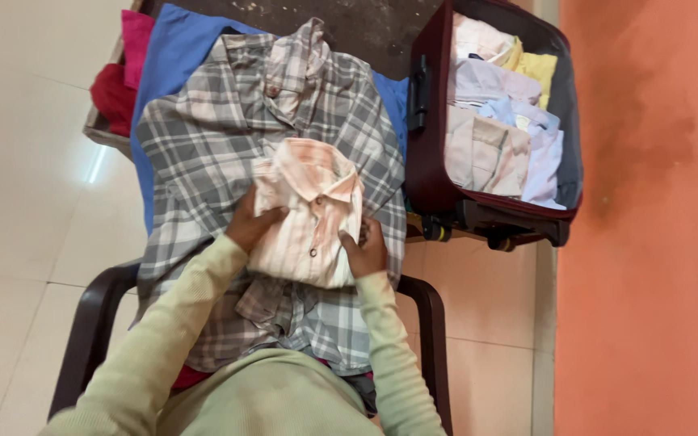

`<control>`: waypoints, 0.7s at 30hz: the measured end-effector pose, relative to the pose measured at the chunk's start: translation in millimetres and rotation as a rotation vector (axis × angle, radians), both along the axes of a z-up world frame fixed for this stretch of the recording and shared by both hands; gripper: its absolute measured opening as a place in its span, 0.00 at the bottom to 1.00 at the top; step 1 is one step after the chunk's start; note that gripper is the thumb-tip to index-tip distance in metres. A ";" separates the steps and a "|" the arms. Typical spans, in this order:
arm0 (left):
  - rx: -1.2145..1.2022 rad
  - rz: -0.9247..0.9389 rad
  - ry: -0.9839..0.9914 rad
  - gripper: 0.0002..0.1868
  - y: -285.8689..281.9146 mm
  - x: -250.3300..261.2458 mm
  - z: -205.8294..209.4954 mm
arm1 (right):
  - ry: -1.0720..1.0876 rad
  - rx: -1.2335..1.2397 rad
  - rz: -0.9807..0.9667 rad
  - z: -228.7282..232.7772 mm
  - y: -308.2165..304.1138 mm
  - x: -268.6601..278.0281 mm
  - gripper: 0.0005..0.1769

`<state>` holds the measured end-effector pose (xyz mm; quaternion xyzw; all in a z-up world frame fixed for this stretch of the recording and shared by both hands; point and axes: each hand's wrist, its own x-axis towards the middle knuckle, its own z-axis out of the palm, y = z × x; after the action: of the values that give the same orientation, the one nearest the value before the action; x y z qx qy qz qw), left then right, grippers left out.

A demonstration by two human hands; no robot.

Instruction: The person folds a striped long-sleeve shirt on a chair, buttoning the collar and sleeves, smoothing the fabric, and folding it into a compact rectangle. The folded shirt is then placed into an open suitcase. The person then begins folding a plaid shirt.

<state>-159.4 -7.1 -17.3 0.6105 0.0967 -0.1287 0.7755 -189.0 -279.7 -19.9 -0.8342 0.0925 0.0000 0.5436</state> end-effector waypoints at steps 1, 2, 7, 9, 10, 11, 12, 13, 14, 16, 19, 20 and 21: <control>0.081 0.034 -0.011 0.43 13.0 -8.8 8.5 | -0.030 0.111 0.007 -1.3 3.9 -5.7 0.30; 0.163 0.069 -0.021 0.39 25.1 -14.2 15.3 | -0.044 0.031 0.016 -3.6 12.0 -7.1 0.30; 0.934 0.242 -0.223 0.28 30.6 -49.9 39.7 | -0.117 -0.442 0.009 15.3 34.5 -23.4 0.24; 0.975 0.349 -0.470 0.24 27.3 -55.5 51.3 | -0.261 -0.405 0.011 31.3 39.2 -13.9 0.17; 0.971 0.319 -0.521 0.20 27.0 -52.2 54.7 | -0.332 -0.390 0.010 37.9 38.9 -7.1 0.14; 0.973 0.292 -0.575 0.16 29.3 -45.1 58.5 | -0.377 -0.403 0.087 43.4 42.3 4.5 0.13; 1.083 0.216 -0.639 0.17 29.5 -31.6 61.6 | -0.422 -0.415 0.164 48.7 46.0 17.6 0.11; 1.190 0.134 -0.698 0.18 28.0 -15.4 63.7 | -0.462 -0.427 0.242 53.0 49.8 26.9 0.11; 1.297 0.049 -0.756 0.19 27.2 -2.0 66.4 | -0.504 -0.450 0.352 57.3 53.9 34.8 0.15; 1.515 -0.083 -0.919 0.21 23.0 21.8 75.3 | -0.592 -0.500 0.568 68.3 59.1 56.0 0.24; 1.598 -0.501 -0.876 0.15 25.5 46.1 83.9 | -0.227 -0.618 0.880 80.3 62.3 79.3 0.19; 1.575 -0.670 -0.810 0.11 25.6 52.7 84.1 | -0.209 -0.687 0.895 83.7 61.1 81.8 0.19; 1.555 -0.721 -0.820 0.13 25.0 58.8 82.8 | -0.191 -0.757 0.907 87.1 58.9 84.0 0.19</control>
<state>-100.6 18.0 65.5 0.9464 -0.3186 -0.0354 0.0388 -105.0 -220.8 67.2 -0.9225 -0.3286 0.1240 0.1602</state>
